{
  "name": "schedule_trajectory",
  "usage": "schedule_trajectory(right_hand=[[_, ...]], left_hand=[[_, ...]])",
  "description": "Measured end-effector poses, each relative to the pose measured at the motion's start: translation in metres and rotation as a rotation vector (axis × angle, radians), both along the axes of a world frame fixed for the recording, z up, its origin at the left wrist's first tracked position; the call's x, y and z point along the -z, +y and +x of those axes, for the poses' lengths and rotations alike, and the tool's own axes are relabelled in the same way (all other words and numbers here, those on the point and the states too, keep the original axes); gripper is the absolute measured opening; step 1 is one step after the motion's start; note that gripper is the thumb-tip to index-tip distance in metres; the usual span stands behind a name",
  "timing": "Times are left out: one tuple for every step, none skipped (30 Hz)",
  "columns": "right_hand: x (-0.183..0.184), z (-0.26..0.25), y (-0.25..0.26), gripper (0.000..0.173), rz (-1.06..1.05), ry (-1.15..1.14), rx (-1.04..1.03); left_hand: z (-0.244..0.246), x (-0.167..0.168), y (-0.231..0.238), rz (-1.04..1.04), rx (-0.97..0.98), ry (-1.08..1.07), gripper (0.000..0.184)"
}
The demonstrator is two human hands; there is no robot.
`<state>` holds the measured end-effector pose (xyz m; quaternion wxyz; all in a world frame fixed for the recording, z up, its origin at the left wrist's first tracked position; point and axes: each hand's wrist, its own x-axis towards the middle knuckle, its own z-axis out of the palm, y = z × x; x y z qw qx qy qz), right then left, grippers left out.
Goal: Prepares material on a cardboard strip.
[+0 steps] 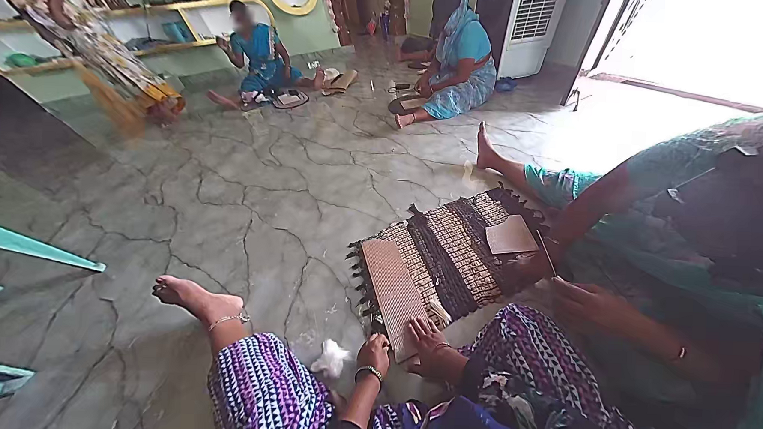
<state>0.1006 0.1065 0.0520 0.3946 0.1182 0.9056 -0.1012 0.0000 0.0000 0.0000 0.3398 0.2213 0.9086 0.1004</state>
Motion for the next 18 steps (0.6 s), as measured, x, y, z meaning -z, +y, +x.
schedule_trajectory(right_hand=[[0.058, 0.007, 0.018, 0.094, -0.162, 0.276, 0.048], [0.087, 0.004, 0.026, 0.103, -0.197, 0.331, 0.036], [0.089, -0.003, 0.026, 0.104, -0.160, 0.263, 0.006], [0.079, -0.008, 0.024, 0.095, -0.127, 0.207, -0.010], [0.066, -0.012, 0.021, 0.079, -0.112, 0.198, 0.007], [0.055, -0.014, 0.020, 0.063, -0.100, 0.211, 0.049], [0.051, -0.015, 0.022, 0.054, -0.095, 0.229, 0.097], [0.051, -0.015, 0.026, 0.052, -0.089, 0.245, 0.127], [0.050, -0.016, 0.028, 0.047, -0.074, 0.253, 0.133], [0.051, -0.018, 0.029, 0.041, -0.064, 0.248, 0.124], [0.050, -0.020, 0.029, 0.035, -0.041, 0.237, 0.093], [0.052, -0.023, 0.029, 0.031, -0.022, 0.235, 0.066], [0.054, -0.024, 0.029, 0.029, -0.002, 0.237, 0.044], [0.055, -0.025, 0.030, 0.028, 0.024, 0.234, 0.022], [0.056, -0.025, 0.029, 0.027, 0.047, 0.231, 0.007], [0.056, -0.025, 0.027, 0.027, 0.058, 0.234, 0.000], [0.055, -0.025, 0.025, 0.026, 0.056, 0.241, -0.002], [0.054, -0.025, 0.022, 0.026, 0.046, 0.243, -0.004]], left_hand=[[-0.002, 0.009, -0.001, 0.002, -0.005, 0.011, 0.032], [-0.003, 0.017, -0.003, 0.002, -0.001, 0.025, 0.032], [-0.004, 0.022, -0.005, -0.004, 0.012, 0.032, 0.031], [-0.006, 0.032, -0.007, -0.002, 0.033, 0.059, 0.031], [-0.007, 0.035, -0.009, 0.002, 0.047, 0.076, 0.030], [-0.006, 0.032, -0.010, 0.007, 0.055, 0.071, 0.029], [-0.005, 0.027, -0.010, 0.010, 0.065, 0.054, 0.028], [-0.002, 0.023, -0.011, 0.023, 0.072, 0.041, 0.029], [0.000, 0.020, -0.015, 0.052, 0.062, 0.035, 0.029], [0.002, 0.016, -0.020, 0.085, 0.045, 0.031, 0.029], [0.002, 0.013, -0.024, 0.113, 0.030, 0.034, 0.029], [0.001, 0.010, -0.027, 0.136, 0.023, 0.039, 0.030], [0.001, 0.008, -0.029, 0.140, 0.033, 0.043, 0.030], [0.000, 0.006, -0.029, 0.126, 0.059, 0.049, 0.031], [0.000, 0.006, -0.029, 0.105, 0.099, 0.063, 0.032], [0.002, 0.006, -0.028, 0.092, 0.150, 0.082, 0.035], [0.005, 0.005, -0.028, 0.090, 0.201, 0.103, 0.040], [0.009, 0.004, -0.027, 0.084, 0.247, 0.110, 0.043]])
